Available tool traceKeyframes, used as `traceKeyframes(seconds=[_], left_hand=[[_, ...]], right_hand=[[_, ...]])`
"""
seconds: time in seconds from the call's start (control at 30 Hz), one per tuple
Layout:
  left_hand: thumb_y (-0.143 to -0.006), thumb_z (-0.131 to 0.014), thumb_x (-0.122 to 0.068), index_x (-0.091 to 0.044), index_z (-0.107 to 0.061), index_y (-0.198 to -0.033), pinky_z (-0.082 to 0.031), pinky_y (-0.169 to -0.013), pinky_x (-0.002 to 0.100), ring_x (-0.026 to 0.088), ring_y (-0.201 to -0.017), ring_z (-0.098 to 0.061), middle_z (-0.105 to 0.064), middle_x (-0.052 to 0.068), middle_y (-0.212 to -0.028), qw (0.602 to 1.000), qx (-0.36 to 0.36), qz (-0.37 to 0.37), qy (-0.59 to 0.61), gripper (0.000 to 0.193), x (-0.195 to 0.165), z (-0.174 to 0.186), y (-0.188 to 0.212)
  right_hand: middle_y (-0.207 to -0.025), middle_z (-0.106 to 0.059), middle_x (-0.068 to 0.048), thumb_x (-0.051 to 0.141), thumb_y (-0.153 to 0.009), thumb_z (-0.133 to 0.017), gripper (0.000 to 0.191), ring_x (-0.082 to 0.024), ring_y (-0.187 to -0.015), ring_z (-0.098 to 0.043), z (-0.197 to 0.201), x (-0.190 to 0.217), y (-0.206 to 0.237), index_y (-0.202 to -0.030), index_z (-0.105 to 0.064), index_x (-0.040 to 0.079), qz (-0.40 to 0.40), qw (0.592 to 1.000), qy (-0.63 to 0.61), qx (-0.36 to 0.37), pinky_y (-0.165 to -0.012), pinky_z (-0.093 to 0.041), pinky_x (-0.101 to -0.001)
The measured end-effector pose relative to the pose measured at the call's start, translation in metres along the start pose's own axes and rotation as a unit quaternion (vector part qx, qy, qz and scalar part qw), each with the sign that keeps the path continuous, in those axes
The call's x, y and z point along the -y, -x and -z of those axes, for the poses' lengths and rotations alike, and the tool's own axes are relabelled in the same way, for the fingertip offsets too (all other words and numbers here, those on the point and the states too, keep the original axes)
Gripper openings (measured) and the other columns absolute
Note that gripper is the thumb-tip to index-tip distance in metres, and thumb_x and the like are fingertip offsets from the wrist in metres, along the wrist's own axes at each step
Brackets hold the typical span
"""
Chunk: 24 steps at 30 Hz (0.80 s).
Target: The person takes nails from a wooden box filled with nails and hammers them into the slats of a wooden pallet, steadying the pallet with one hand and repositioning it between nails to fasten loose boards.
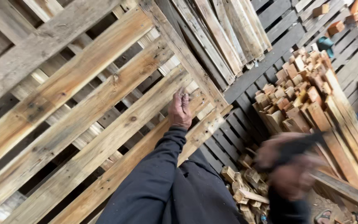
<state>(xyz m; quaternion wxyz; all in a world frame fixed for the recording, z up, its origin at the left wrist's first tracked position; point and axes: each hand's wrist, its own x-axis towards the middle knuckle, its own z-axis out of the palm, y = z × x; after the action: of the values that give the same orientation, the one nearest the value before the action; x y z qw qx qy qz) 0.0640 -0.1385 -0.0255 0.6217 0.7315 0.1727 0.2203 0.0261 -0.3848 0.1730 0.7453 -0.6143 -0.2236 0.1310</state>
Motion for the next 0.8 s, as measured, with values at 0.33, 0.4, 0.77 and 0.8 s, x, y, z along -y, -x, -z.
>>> traceKeyframes(seconds=[0.33,0.4,0.77,0.8], left_hand=[[-0.108,-0.060,-0.020,-0.004,-0.065,-0.110,-0.056,-0.068,0.039,0.023,-0.078,-0.071,-0.074,0.011,-0.085,0.998,0.013,0.038,-0.039,0.016,0.000,-0.001,-0.016],[-0.108,-0.061,-0.018,-0.004,-0.062,-0.109,-0.057,-0.073,0.040,0.024,-0.085,-0.071,-0.073,0.011,-0.090,0.999,-0.006,-0.010,-0.032,0.014,-0.001,-0.001,-0.013],[-0.093,-0.077,-0.023,-0.007,-0.078,-0.101,-0.062,-0.068,0.031,0.013,-0.081,-0.073,-0.079,0.005,-0.092,0.974,0.089,0.181,0.102,0.018,-0.003,0.013,0.036],[-0.094,-0.076,-0.023,-0.008,-0.078,-0.101,-0.062,-0.066,0.030,0.012,-0.080,-0.073,-0.079,0.005,-0.091,0.977,0.096,0.184,0.056,0.017,-0.005,0.009,0.050]], right_hand=[[-0.056,-0.054,-0.006,0.044,-0.099,-0.060,0.041,-0.015,-0.041,-0.046,-0.063,-0.120,0.084,-0.083,-0.060,0.006,-0.520,0.794,0.136,-0.283,-0.039,-0.037,-0.0307],[-0.055,-0.056,-0.007,0.043,-0.098,-0.059,0.042,-0.017,-0.040,-0.049,-0.062,-0.122,0.105,-0.083,-0.061,0.004,-0.475,0.813,0.138,-0.307,-0.039,-0.038,-0.0309],[-0.057,-0.052,-0.006,0.048,-0.100,-0.058,0.047,-0.015,-0.040,-0.047,-0.063,-0.124,0.140,-0.088,-0.057,0.003,-0.506,0.794,0.095,-0.323,-0.039,-0.040,-0.0291],[-0.057,-0.052,-0.006,0.048,-0.099,-0.058,0.047,-0.015,-0.040,-0.047,-0.061,-0.122,0.144,-0.088,-0.057,0.003,-0.503,0.793,0.090,-0.330,-0.039,-0.040,-0.0291]])
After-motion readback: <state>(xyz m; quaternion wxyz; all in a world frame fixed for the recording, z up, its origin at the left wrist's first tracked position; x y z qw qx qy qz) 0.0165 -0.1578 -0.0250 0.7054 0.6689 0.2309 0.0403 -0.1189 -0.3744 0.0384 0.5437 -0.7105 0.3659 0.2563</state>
